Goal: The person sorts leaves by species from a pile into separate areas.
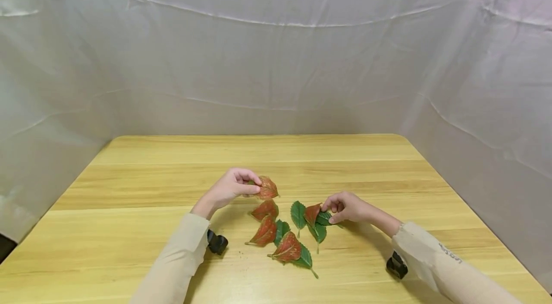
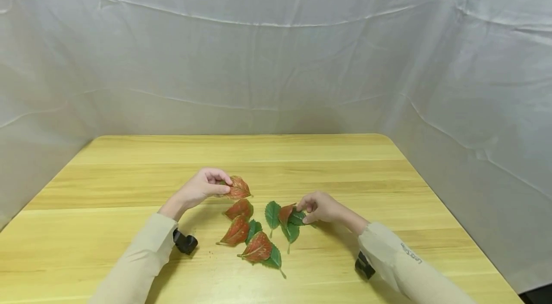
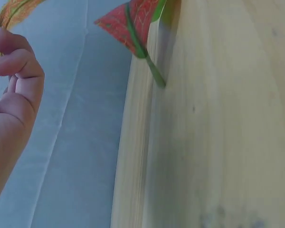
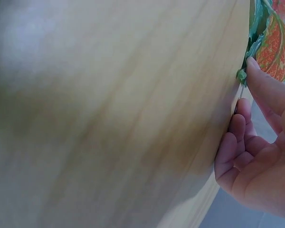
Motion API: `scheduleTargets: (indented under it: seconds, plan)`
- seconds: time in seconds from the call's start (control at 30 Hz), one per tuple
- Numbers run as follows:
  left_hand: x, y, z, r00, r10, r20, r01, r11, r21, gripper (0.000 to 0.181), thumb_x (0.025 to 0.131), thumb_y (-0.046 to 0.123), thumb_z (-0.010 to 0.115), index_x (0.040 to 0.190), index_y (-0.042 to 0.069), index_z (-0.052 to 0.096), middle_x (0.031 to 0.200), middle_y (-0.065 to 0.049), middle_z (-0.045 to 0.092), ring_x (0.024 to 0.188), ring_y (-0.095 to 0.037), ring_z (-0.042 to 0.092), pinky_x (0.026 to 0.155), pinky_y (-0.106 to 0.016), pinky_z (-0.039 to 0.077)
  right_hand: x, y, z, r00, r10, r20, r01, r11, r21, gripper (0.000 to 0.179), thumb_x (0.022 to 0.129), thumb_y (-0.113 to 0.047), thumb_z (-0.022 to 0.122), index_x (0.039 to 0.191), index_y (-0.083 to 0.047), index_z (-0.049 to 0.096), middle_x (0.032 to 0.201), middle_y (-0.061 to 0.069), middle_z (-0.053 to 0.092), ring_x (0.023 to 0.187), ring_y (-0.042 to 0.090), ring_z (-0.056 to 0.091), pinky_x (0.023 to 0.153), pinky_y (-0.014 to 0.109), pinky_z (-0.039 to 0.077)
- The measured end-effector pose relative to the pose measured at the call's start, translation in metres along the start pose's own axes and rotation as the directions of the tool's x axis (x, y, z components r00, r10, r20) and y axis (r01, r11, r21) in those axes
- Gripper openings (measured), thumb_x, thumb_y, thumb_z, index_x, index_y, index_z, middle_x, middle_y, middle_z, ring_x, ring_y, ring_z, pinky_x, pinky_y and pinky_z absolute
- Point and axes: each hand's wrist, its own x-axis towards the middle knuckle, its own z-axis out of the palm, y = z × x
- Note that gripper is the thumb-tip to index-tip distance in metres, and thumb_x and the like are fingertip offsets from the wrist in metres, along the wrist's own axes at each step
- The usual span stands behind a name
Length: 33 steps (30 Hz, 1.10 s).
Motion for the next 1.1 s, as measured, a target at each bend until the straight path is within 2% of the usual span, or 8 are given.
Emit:
scheduleTargets:
  seconds: [0.1,0.23,0.43,0.53,0.67,0.8,0.93,1.1]
  plan:
    - [-0.003,0.001,-0.003,0.999,-0.033,-0.034,0.034,0.999,0.014,0.015,0.076,-0.006,0.064,0.090,0.000,0.065,0.083,-0.002,0.062,0.067,-0.010,0.057,0.062,-0.024,0.048,0.000,-0.002,-0.001,1.000,0.002,0.000,-0.002,1.000,-0.005,0.020,0.073,0.003,0.069,0.092,0.006,0.062,0.070,0.000,0.046,0.058,0.008,0.039,0.052,0.020,0.036]
    - [-0.007,0.002,-0.006,0.997,-0.046,-0.055,0.047,0.999,0.010,0.030,0.073,-0.007,0.065,0.102,-0.012,0.056,0.093,-0.006,0.060,0.072,-0.011,0.056,0.070,-0.027,0.049,0.000,-0.002,-0.001,1.000,0.007,-0.003,-0.007,1.000,-0.003,0.021,0.073,0.002,0.069,0.092,0.006,0.062,0.070,0.000,0.046,0.059,0.008,0.038,0.052,0.020,0.035]
    - [-0.011,0.002,-0.010,0.996,-0.029,-0.090,0.027,0.999,-0.024,0.025,0.074,-0.010,0.064,0.087,0.011,0.067,0.091,-0.003,0.061,0.066,-0.009,0.054,0.065,-0.024,0.048,0.000,-0.002,-0.001,1.000,0.003,0.000,-0.003,1.000,-0.002,0.021,0.073,0.002,0.069,0.092,0.006,0.062,0.071,0.001,0.047,0.059,0.008,0.038,0.053,0.020,0.035]
    - [-0.012,0.002,-0.012,0.993,-0.039,-0.114,0.035,0.999,-0.037,0.028,0.076,-0.009,0.062,0.084,0.016,0.070,0.088,-0.002,0.063,0.067,-0.011,0.057,0.064,-0.026,0.049,0.000,-0.002,-0.001,1.000,0.006,-0.001,-0.006,1.000,-0.002,0.021,0.073,0.002,0.069,0.092,0.006,0.062,0.071,0.002,0.047,0.059,0.008,0.039,0.052,0.020,0.036]
    - [-0.013,0.001,-0.016,0.988,-0.033,-0.153,0.038,0.999,0.029,0.019,0.080,-0.003,0.062,0.097,0.004,0.069,0.078,-0.002,0.064,0.063,-0.013,0.056,0.058,-0.026,0.045,-0.001,-0.002,-0.002,1.000,0.012,-0.005,-0.012,1.000,0.001,0.021,0.073,0.002,0.069,0.093,0.006,0.062,0.072,0.002,0.048,0.059,0.009,0.039,0.052,0.020,0.036]
    - [-0.013,0.002,-0.020,0.983,0.000,-0.184,0.020,0.994,0.108,0.028,0.082,0.001,0.062,0.106,-0.011,0.059,0.081,-0.002,0.063,0.066,-0.018,0.056,0.061,-0.032,0.046,-0.002,-0.001,-0.002,1.000,0.016,-0.007,-0.016,1.000,0.004,0.022,0.073,0.001,0.069,0.093,0.007,0.062,0.072,0.001,0.047,0.058,0.009,0.039,0.051,0.020,0.036]
    - [-0.016,0.004,-0.025,0.978,0.010,-0.211,0.020,0.990,0.139,0.030,0.078,-0.001,0.065,0.105,-0.013,0.058,0.088,-0.003,0.063,0.070,-0.020,0.058,0.067,-0.037,0.049,-0.003,-0.001,-0.002,1.000,0.017,-0.008,-0.017,1.000,0.005,0.022,0.073,0.001,0.070,0.093,0.006,0.063,0.071,0.001,0.047,0.057,0.008,0.038,0.051,0.019,0.035]
    - [-0.019,0.006,-0.034,0.972,0.012,-0.236,0.025,0.988,0.153,0.028,0.079,-0.002,0.064,0.103,-0.015,0.057,0.087,-0.003,0.063,0.074,-0.019,0.058,0.072,-0.035,0.049,-0.003,0.000,-0.001,1.000,0.018,-0.010,-0.018,1.000,0.007,0.022,0.073,0.001,0.070,0.093,0.006,0.063,0.070,0.000,0.047,0.057,0.007,0.038,0.050,0.019,0.035]
